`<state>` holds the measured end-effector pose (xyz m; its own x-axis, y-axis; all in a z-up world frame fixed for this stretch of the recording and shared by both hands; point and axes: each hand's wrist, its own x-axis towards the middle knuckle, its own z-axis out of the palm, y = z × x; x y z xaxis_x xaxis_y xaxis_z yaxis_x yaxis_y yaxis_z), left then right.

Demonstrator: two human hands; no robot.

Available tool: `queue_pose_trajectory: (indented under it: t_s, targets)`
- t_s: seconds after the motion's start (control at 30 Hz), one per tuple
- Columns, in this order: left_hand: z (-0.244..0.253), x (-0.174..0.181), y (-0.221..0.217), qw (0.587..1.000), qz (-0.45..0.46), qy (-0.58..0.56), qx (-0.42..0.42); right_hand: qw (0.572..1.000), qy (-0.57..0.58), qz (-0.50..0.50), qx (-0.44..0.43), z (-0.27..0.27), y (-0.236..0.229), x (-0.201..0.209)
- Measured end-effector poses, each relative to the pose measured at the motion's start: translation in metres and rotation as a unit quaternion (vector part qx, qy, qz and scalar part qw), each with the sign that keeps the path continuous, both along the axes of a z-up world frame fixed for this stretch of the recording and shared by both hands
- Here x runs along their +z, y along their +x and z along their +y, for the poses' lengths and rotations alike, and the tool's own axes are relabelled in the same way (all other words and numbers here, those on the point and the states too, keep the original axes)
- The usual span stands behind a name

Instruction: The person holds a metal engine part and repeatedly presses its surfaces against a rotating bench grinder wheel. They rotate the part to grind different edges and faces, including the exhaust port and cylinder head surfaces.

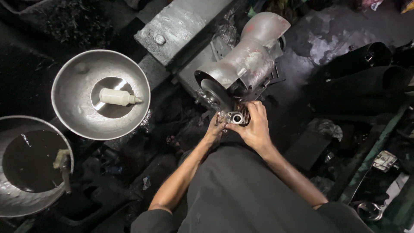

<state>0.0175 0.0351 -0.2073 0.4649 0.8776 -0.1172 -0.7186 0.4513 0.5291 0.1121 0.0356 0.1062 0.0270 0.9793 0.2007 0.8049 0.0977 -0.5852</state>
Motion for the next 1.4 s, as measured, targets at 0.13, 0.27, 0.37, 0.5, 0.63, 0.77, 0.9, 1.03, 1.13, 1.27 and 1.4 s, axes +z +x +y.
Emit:
queue_pose_trajectory:
  t_s: [0.13, 0.27, 0.37, 0.5, 0.63, 0.77, 0.9, 1.03, 1.13, 1.27, 1.4]
  targets:
    - [-0.004, 0.007, -0.009, 0.999, 0.020, -0.041, -0.002, 1.000, 0.006, 0.000, -0.006, -0.002, -0.004, -0.005]
    - [0.003, 0.026, -0.015, 1.000, 0.005, 0.002, -0.005, 1.000, 0.013, 0.014, -0.007, -0.006, -0.003, -0.006]
    - [0.002, 0.038, -0.023, 1.000, 0.000, -0.002, -0.014, 1.000, 0.022, 0.018, -0.006, -0.012, -0.002, -0.014]
    - [-0.002, 0.044, -0.041, 1.000, 0.014, 0.020, -0.017, 0.997, 0.019, 0.068, 0.005, -0.017, 0.001, -0.035]
    - [-0.009, 0.045, -0.064, 0.996, 0.086, -0.005, -0.034, 0.992, 0.010, 0.129, 0.011, -0.027, -0.008, -0.058]
    - [-0.007, 0.069, -0.098, 0.975, 0.186, 0.120, -0.034, 0.983, 0.030, 0.180, 0.006, -0.045, -0.028, -0.057]
    - [-0.002, 0.113, -0.131, 0.939, 0.264, 0.217, -0.033, 0.988, 0.076, 0.135, 0.021, -0.063, -0.044, -0.040]
    - [0.008, 0.138, -0.151, 0.860, 0.371, 0.349, -0.001, 0.992, 0.075, 0.103, -0.009, -0.067, -0.056, -0.038]
    - [0.008, 0.135, -0.150, 0.880, 0.368, 0.295, -0.052, 0.986, 0.022, 0.162, -0.029, -0.067, -0.056, -0.047]
    - [0.005, 0.112, -0.132, 0.937, 0.265, 0.182, -0.139, 0.972, -0.045, 0.225, -0.056, -0.067, -0.040, -0.056]
    - [0.010, 0.088, -0.103, 0.961, 0.187, 0.078, -0.187, 0.981, -0.015, 0.182, -0.066, -0.047, -0.018, -0.047]
